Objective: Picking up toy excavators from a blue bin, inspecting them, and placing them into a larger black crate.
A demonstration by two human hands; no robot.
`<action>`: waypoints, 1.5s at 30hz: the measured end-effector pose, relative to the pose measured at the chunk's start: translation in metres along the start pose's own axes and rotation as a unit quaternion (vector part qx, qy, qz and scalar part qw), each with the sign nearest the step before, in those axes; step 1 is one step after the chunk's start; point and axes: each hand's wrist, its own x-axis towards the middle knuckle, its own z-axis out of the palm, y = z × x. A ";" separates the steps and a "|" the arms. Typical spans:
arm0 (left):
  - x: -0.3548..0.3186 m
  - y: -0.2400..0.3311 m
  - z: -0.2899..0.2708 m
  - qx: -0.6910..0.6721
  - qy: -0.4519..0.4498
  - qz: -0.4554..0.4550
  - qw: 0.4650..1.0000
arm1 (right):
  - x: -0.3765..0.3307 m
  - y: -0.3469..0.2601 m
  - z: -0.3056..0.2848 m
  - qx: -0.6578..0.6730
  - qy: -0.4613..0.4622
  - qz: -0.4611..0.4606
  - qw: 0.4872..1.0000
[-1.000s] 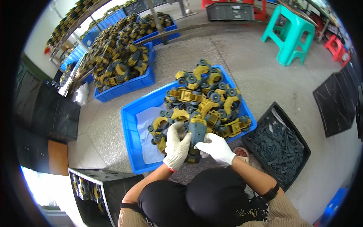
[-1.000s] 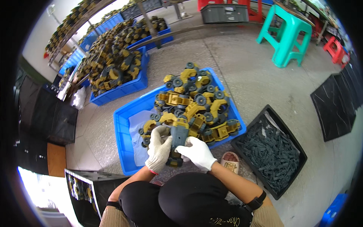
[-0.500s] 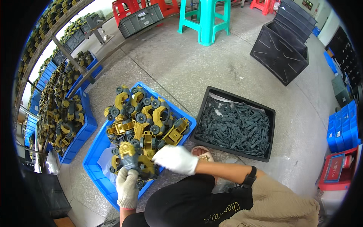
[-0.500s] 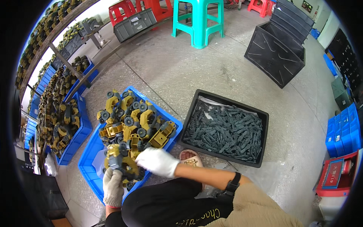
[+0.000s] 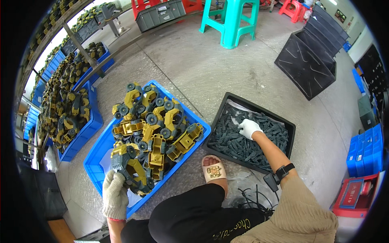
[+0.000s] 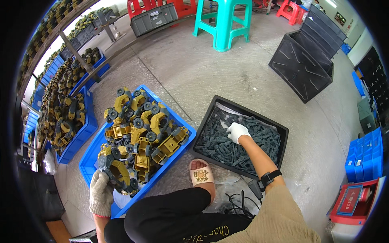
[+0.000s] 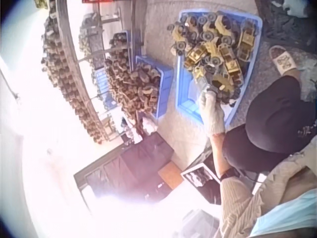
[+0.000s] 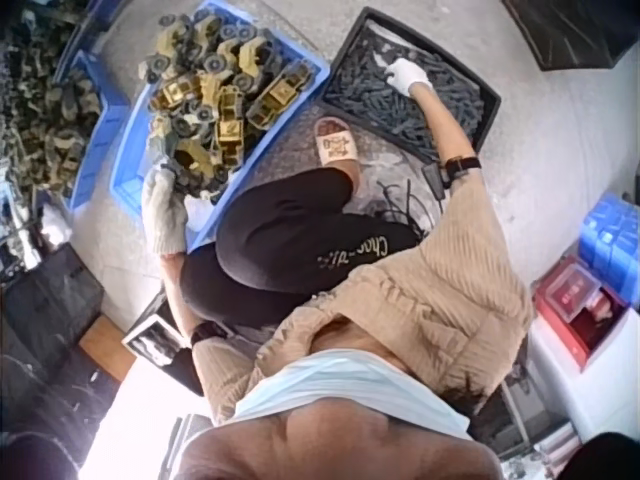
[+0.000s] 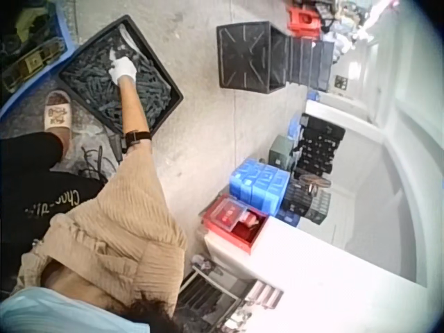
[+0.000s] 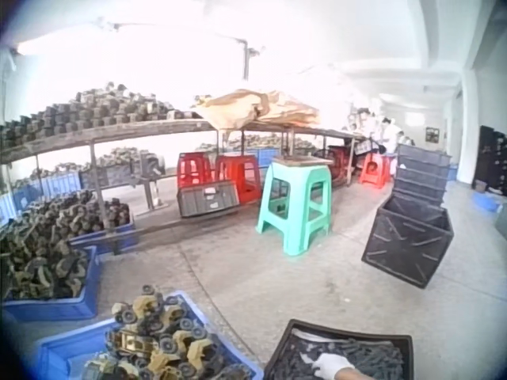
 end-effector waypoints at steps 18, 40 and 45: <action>0.008 0.038 0.074 0.276 -0.168 -0.058 0.945 | -0.134 -0.246 -0.103 0.715 -0.146 -0.168 0.663; -0.016 0.037 0.073 0.548 -0.018 0.470 0.692 | -0.157 -0.319 -0.095 0.729 -0.088 -0.054 0.677; -0.014 0.035 0.082 0.577 -0.022 0.471 0.667 | -0.158 -0.317 -0.093 0.748 -0.082 -0.062 0.656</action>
